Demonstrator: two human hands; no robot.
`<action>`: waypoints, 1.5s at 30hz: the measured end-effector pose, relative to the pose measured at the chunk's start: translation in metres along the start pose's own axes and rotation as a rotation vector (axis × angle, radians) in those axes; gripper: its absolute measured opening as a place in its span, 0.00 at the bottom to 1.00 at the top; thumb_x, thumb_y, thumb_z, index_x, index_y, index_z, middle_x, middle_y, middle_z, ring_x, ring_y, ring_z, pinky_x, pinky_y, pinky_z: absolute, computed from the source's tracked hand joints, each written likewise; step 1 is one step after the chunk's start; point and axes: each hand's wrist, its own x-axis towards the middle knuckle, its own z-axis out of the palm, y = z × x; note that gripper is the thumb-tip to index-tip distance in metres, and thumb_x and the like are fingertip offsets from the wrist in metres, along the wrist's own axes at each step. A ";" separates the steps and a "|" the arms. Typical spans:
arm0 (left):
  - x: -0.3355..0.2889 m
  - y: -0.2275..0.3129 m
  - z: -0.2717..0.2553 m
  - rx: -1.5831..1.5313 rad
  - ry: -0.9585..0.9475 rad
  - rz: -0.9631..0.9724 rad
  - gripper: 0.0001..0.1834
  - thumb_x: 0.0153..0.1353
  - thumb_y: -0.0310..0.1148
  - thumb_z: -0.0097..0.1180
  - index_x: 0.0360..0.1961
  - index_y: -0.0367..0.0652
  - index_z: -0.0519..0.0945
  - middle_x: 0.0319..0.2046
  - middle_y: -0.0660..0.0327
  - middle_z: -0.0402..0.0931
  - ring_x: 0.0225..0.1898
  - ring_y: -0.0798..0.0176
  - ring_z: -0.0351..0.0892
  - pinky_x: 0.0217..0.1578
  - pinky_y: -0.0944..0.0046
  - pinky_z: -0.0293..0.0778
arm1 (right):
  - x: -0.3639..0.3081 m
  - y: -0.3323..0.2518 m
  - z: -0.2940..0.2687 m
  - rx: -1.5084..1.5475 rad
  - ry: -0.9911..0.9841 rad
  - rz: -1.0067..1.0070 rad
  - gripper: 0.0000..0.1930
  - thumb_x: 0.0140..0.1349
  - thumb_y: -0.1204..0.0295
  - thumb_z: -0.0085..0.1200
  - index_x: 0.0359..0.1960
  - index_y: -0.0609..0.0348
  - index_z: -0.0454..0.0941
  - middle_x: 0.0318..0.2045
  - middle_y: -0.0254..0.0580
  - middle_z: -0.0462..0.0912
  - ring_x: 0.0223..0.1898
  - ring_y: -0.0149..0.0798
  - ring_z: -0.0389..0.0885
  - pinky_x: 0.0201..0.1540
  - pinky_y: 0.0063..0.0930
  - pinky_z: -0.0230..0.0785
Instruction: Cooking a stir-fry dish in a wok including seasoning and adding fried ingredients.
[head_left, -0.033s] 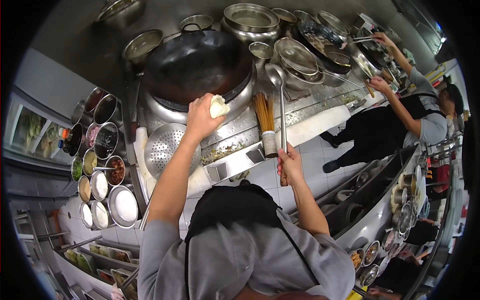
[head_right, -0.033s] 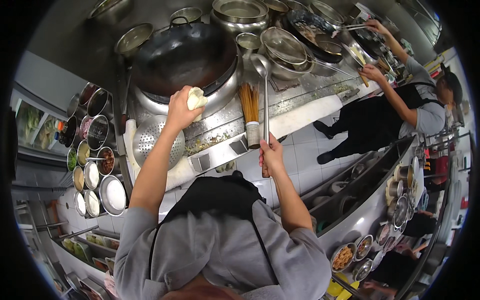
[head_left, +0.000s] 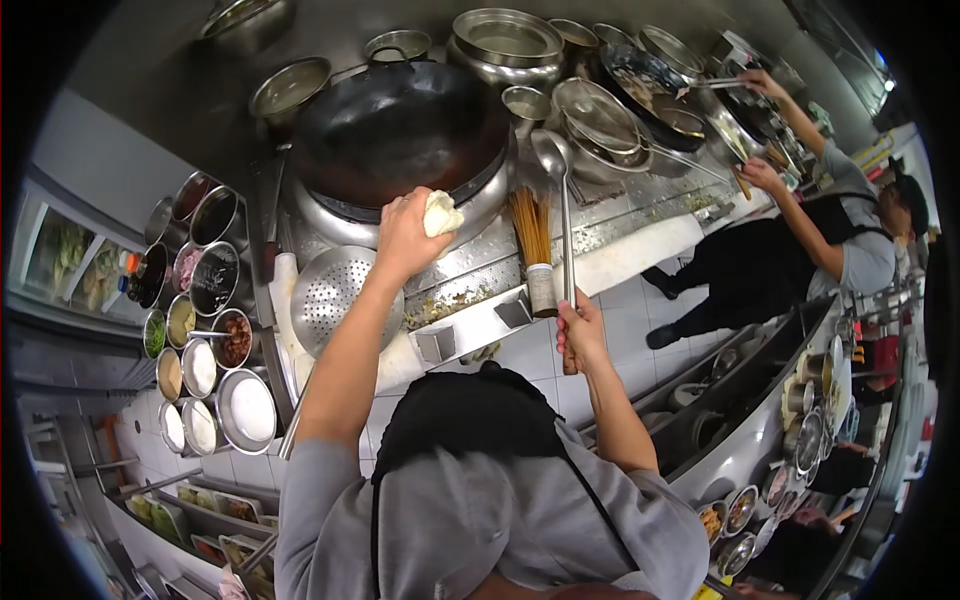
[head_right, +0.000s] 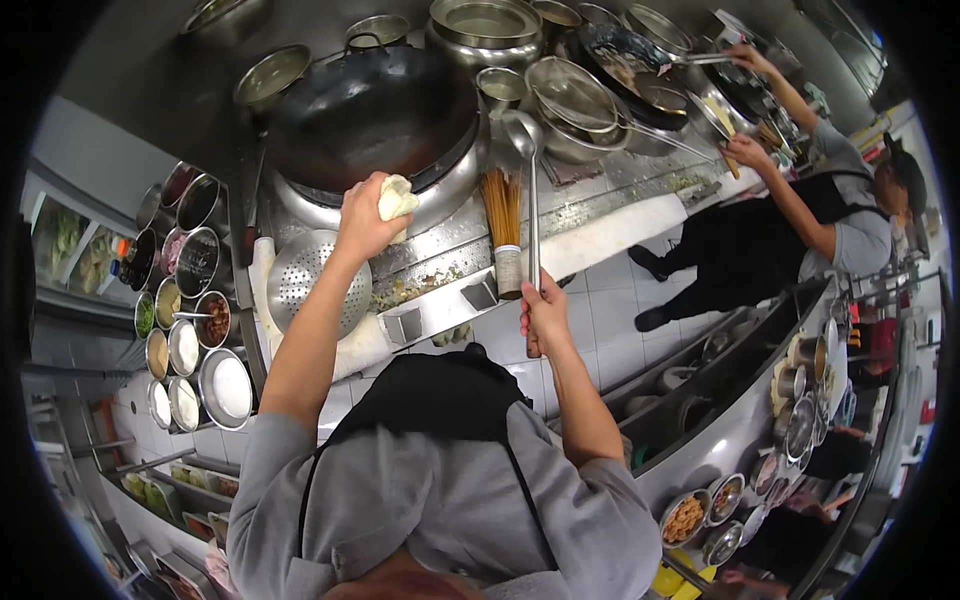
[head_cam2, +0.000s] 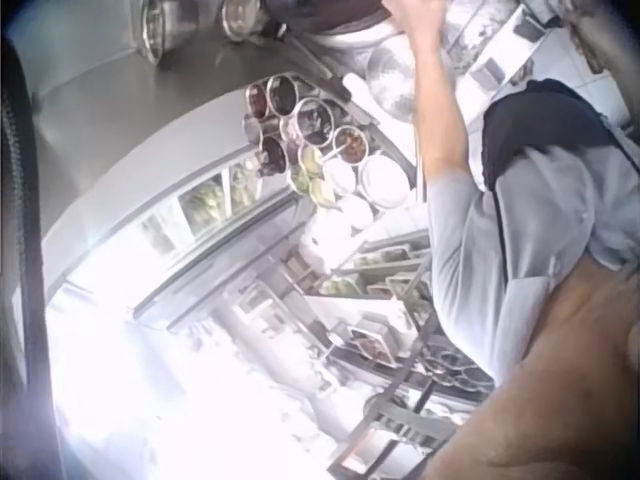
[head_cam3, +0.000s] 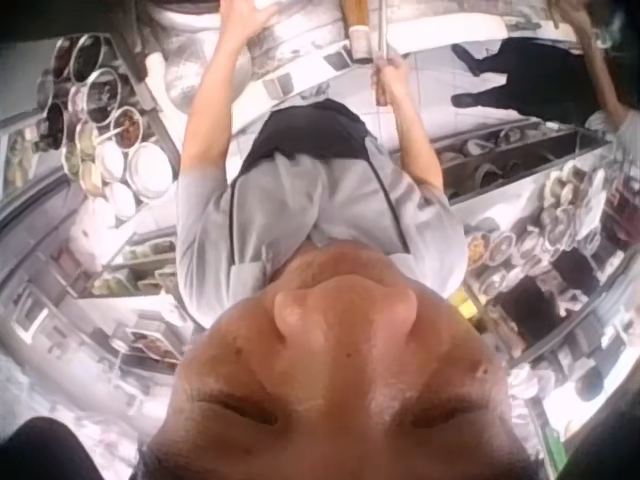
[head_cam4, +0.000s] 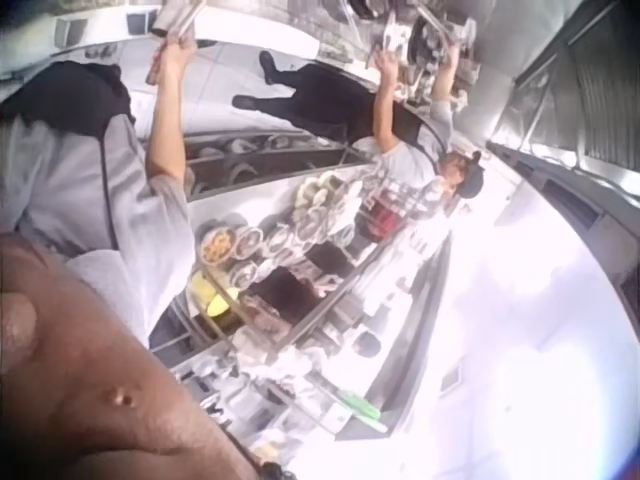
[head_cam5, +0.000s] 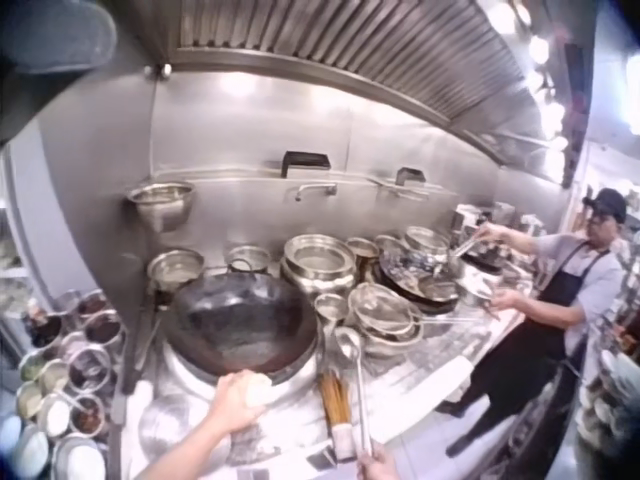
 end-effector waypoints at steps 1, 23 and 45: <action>-0.001 -0.003 0.001 -0.007 0.015 0.024 0.24 0.38 0.37 0.65 0.39 0.42 0.74 0.34 0.53 0.77 0.39 0.47 0.74 0.44 0.53 0.66 | 0.003 -0.002 -0.003 -0.012 -0.024 -0.003 0.20 0.64 0.70 0.49 0.59 0.49 0.66 0.15 0.29 0.66 0.10 0.25 0.64 0.09 0.21 0.59; -0.082 0.028 -0.033 -0.893 0.029 -0.199 0.28 0.43 0.32 0.69 0.46 0.40 0.72 0.34 0.59 0.77 0.36 0.68 0.76 0.42 0.67 0.71 | -0.012 -0.291 0.183 -0.389 -0.511 -0.679 0.20 0.56 0.79 0.51 0.52 0.65 0.69 0.15 0.33 0.69 0.08 0.28 0.67 0.08 0.24 0.58; -0.259 0.016 -0.092 -1.066 0.694 -0.859 0.24 0.36 0.27 0.60 0.40 0.35 0.73 0.29 0.61 0.75 0.27 0.66 0.75 0.31 0.66 0.72 | 0.144 -0.434 0.501 -0.257 -0.835 -0.174 0.05 0.56 0.78 0.48 0.23 0.61 0.68 0.15 0.38 0.73 0.14 0.27 0.71 0.17 0.16 0.69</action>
